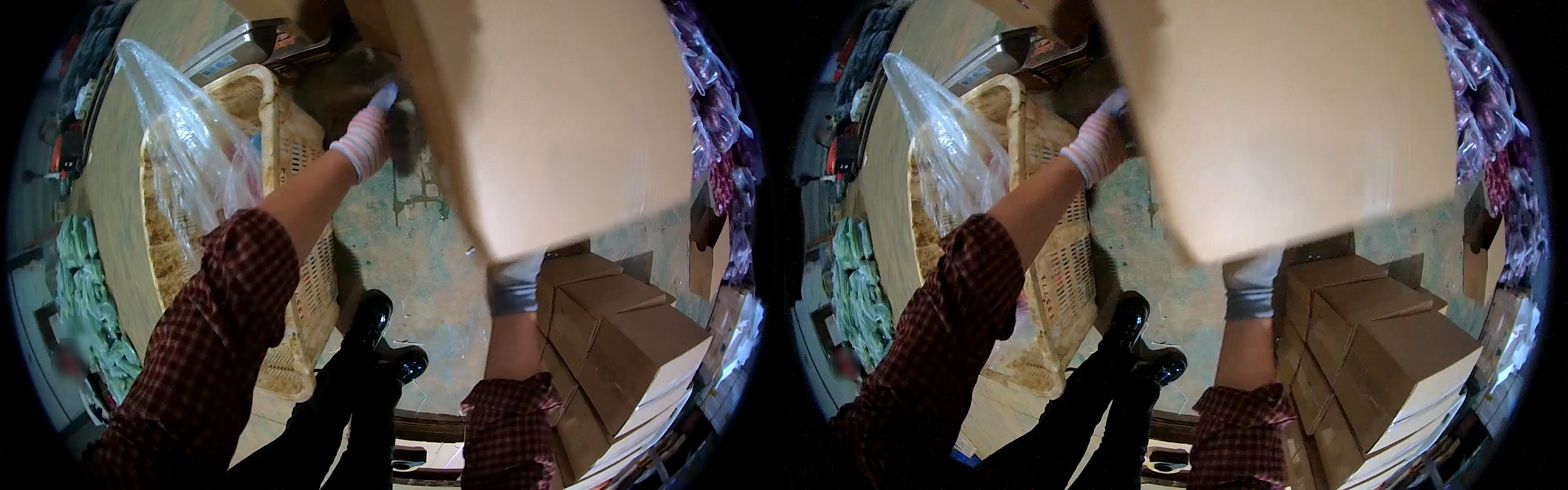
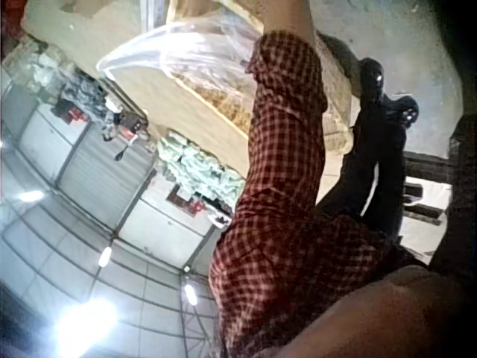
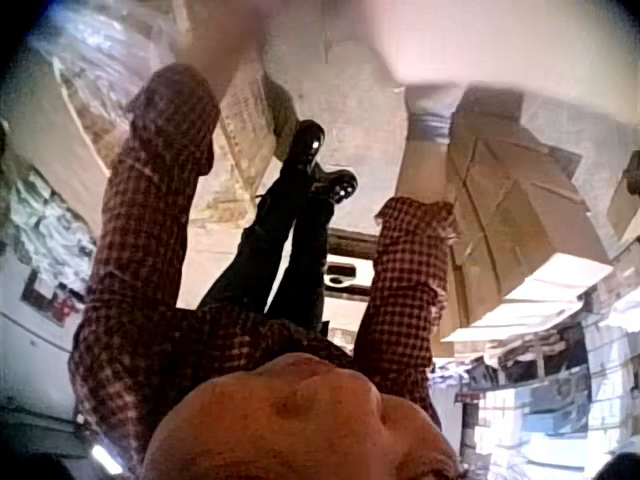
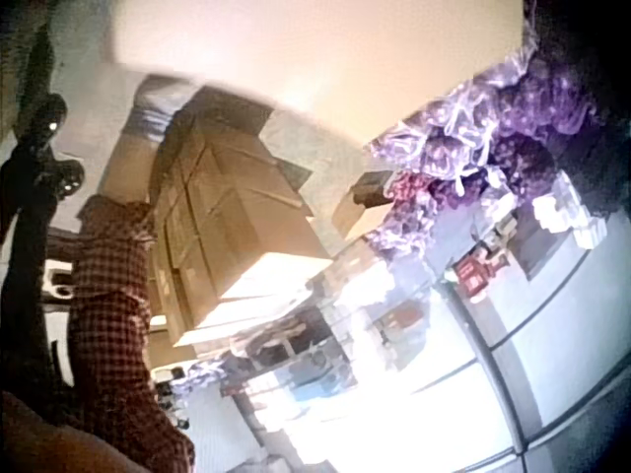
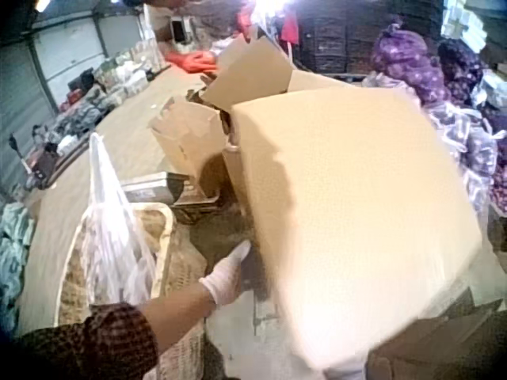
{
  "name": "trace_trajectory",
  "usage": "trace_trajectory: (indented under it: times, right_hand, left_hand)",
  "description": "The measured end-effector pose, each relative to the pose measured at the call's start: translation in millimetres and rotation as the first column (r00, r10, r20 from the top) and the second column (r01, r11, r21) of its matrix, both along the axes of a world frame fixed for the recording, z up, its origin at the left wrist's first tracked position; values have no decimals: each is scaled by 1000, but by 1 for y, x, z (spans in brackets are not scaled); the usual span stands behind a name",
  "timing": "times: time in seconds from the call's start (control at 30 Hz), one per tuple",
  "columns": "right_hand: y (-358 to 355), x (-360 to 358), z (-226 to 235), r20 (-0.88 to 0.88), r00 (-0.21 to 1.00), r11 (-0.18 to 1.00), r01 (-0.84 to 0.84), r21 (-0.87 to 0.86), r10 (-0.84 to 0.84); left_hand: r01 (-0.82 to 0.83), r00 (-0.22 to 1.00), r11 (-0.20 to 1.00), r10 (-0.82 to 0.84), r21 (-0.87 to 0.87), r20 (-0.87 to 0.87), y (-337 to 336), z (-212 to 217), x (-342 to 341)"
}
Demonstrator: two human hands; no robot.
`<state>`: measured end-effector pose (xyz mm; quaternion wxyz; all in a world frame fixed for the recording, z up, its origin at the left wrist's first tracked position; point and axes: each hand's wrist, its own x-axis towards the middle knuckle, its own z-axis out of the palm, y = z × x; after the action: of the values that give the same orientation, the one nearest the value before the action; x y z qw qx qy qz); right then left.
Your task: The person assembles cardboard boxes by hand and secures the bottom flaps with a tape dispenser.
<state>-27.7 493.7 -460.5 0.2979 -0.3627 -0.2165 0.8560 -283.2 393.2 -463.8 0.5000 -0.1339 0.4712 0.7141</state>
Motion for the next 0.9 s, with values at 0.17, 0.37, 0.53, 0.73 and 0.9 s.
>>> trace_trajectory:
  times: [0.17, 0.37, 0.53, 0.73, 0.9]
  right_hand:
    - [30, -33, 57, -6, 1000, 998, 4, 69, -3]
    - [18, -41, 81, -12, 999, 992, -49, 112, 50]
    - [-19, -9, 104, 12, 1000, 994, 0, 106, -2]
    - [-171, 149, 68, 306, 950, 988, 98, -115, -59]
    - [-359, 345, 85, 759, 606, 894, 169, -414, 237]
  left_hand:
    - [88, 996, 967, -93, -239, -10, -15, 28, 78]
    - [271, 958, 956, -280, -113, -68, -45, 44, 137]
    - [346, 938, 933, -342, -103, 54, -54, 64, 175]
    - [800, 478, 464, -876, -382, -62, -83, 101, 223]
    - [843, 533, 487, -811, -227, 241, -139, 85, 277]
